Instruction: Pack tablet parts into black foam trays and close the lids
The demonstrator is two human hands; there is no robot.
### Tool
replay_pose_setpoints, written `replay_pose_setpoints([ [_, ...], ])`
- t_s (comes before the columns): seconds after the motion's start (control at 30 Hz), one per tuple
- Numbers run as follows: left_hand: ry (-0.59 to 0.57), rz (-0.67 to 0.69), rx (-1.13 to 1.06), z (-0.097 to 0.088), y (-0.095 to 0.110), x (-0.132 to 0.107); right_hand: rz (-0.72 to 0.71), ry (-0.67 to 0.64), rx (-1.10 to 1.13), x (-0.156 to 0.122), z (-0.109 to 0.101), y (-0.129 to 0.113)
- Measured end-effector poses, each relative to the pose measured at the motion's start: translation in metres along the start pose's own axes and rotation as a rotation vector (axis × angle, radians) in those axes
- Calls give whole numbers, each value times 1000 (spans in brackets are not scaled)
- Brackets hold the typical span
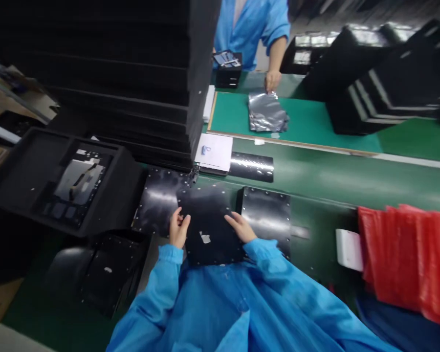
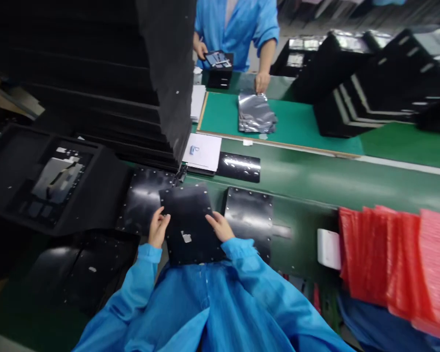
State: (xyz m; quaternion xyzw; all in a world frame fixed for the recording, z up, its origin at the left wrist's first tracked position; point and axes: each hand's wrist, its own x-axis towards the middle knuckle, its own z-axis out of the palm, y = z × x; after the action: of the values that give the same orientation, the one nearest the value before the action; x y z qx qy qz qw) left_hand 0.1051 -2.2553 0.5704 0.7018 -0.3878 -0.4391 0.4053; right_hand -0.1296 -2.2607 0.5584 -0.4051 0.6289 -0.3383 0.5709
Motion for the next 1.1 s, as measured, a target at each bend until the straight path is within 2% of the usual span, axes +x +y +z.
replay_pose_setpoints([
  [0.07,-138,-34,-106,54,9,-8,43,95,46,-18,-54,11],
  [0.13,-235,-77,-123,111,21,-15,83,187,90,-32,-104,23],
  [0.2,-289,-93,-86,163,34,-23,106,257,118,-42,-147,34],
  [0.27,-319,-76,-40,205,46,-32,82,304,142,-53,-187,43],
  [0.33,-322,-63,-5,236,58,-46,-1,362,151,-65,-227,49],
  [0.4,-293,4,84,259,67,-66,-128,449,132,-77,-270,54],
  [0.47,-275,209,281,278,75,-93,-254,533,60,-83,-313,62],
  [0.57,-394,571,675,312,80,-141,-350,510,-253,-74,-362,85],
  [0.63,-484,637,896,337,78,-169,-326,384,-559,-62,-377,108],
  [0.7,-496,634,1081,359,72,-189,-297,234,-798,-54,-380,130],
  [0.8,-466,671,1229,378,60,-201,-260,152,-912,-54,-376,143],
  [0.87,-456,711,1266,381,55,-201,-237,150,-943,-59,-372,132],
  [0.93,-465,718,1287,381,53,-200,-210,113,-1022,-64,-369,111],
  [1.03,-502,653,1299,386,57,-202,-216,20,-1167,-65,-365,77],
  [1.1,-518,579,1289,396,64,-208,-267,-51,-1220,-61,-365,64],
])
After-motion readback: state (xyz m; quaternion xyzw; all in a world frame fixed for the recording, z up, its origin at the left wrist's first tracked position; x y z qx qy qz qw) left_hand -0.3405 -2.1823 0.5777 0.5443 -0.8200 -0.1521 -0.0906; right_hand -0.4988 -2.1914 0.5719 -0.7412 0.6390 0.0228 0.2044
